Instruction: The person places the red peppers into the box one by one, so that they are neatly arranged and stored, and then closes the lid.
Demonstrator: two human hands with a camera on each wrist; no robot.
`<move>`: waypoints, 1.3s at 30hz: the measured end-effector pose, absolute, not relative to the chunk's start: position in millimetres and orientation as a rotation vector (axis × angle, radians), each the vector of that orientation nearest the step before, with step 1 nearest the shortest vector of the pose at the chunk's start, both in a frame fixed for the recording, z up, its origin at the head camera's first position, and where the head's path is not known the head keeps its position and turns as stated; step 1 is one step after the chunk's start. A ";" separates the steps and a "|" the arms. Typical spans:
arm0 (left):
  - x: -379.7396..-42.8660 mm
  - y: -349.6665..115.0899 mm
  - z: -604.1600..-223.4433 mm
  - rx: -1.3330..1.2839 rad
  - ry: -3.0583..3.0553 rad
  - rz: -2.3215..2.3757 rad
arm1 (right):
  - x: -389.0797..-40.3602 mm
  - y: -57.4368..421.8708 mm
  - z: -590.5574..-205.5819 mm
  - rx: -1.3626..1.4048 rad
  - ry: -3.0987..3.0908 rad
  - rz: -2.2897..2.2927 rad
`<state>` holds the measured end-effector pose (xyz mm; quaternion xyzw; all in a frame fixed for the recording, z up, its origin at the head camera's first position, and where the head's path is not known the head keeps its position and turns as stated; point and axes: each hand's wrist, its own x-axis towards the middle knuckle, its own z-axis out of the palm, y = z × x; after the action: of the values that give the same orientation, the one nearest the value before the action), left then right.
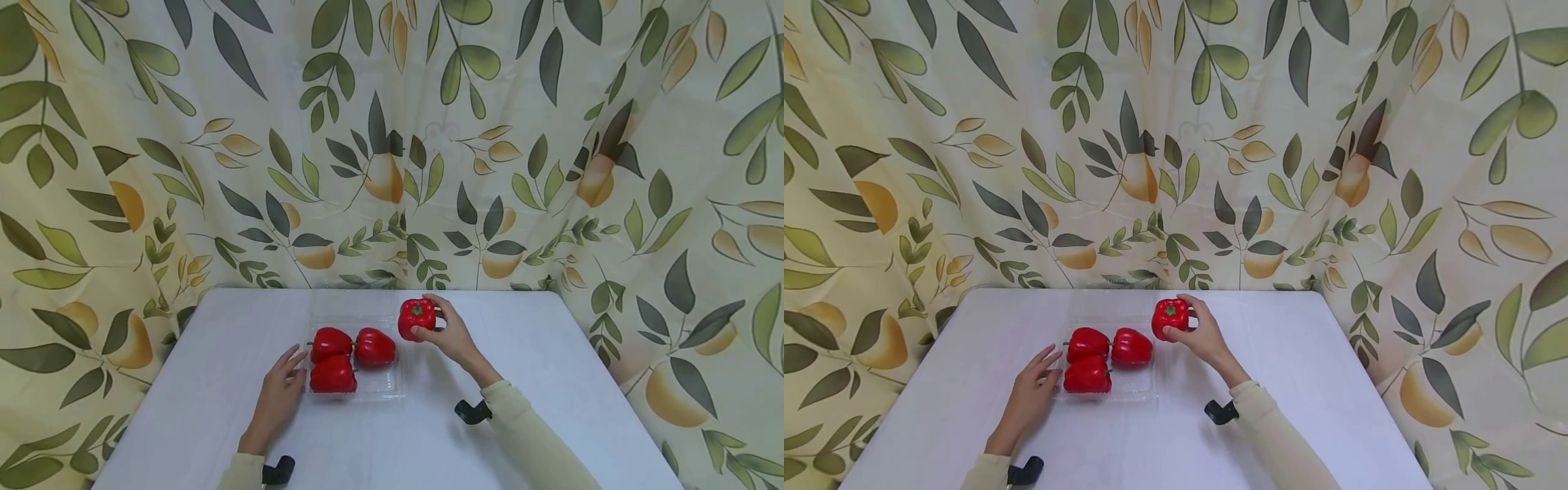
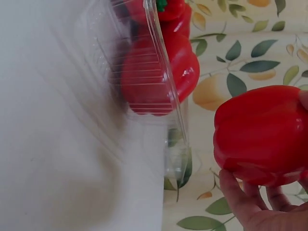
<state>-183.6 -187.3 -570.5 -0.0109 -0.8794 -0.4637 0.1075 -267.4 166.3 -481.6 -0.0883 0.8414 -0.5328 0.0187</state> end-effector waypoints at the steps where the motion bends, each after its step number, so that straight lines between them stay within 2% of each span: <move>1: -183.8 -187.2 -570.6 -0.035 -2.590 -1.362 | -265.9 165.8 -480.7 -0.269 2.602 -1.663; 8: -183.1 -186.2 -568.4 -0.020 -2.611 -1.342 | -257.5 162.4 -479.2 -0.234 2.579 -1.682; 19: -182.5 -186.6 -569.8 -0.019 -2.603 -1.347 | -250.8 158.4 -479.2 -0.335 2.572 -1.671; 39: -183.4 -186.5 -569.6 -0.018 -2.608 -1.328 | -236.5 153.2 -484.5 -0.268 2.435 -1.795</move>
<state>-183.4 -186.5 -569.6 -0.0061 -0.8860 -0.4511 0.1072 -236.5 153.2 -484.5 -0.0881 0.8007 -0.5903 0.0522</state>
